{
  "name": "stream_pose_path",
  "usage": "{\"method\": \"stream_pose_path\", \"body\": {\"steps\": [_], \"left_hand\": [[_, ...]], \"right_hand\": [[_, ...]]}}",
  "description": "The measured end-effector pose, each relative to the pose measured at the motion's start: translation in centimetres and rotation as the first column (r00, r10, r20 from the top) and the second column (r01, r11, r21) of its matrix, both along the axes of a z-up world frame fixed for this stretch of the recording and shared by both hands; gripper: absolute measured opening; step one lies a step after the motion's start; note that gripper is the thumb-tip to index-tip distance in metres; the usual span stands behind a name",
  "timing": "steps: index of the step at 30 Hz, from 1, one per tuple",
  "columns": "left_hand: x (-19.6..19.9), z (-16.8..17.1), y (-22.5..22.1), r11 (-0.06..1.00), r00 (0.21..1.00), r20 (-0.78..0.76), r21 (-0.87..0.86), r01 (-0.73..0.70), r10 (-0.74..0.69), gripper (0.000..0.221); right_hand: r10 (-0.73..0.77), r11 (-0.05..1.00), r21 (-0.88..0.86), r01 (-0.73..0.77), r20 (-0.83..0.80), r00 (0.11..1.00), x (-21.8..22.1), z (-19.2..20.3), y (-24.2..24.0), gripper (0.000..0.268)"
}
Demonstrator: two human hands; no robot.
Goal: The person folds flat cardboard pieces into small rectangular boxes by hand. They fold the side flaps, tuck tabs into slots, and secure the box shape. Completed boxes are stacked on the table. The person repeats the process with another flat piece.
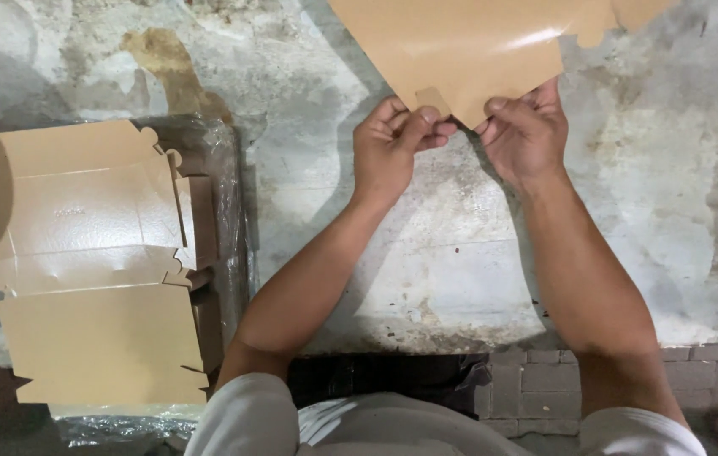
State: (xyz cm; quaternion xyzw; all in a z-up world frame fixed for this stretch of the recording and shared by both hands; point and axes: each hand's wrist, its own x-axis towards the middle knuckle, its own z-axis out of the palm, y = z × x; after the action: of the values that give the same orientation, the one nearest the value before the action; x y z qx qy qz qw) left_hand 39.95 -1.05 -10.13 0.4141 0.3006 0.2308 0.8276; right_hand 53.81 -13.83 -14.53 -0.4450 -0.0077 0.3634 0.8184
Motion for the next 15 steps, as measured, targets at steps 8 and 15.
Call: {"method": "stream_pose_path", "body": {"steps": [8,15], "left_hand": [[0.2,-0.7,1.0,0.987,0.999,0.018,0.16,0.026,-0.029,0.021],[0.2,0.9,1.2,0.999,0.995,-0.094,0.034,0.034,-0.031,0.026]], "right_hand": [[0.121,0.991,-0.076,-0.114,0.1,0.988,-0.4,1.9,0.8,0.055],[0.15,0.989,-0.035,-0.147,0.124,0.981,-0.5,1.2,0.6,0.057]]}}
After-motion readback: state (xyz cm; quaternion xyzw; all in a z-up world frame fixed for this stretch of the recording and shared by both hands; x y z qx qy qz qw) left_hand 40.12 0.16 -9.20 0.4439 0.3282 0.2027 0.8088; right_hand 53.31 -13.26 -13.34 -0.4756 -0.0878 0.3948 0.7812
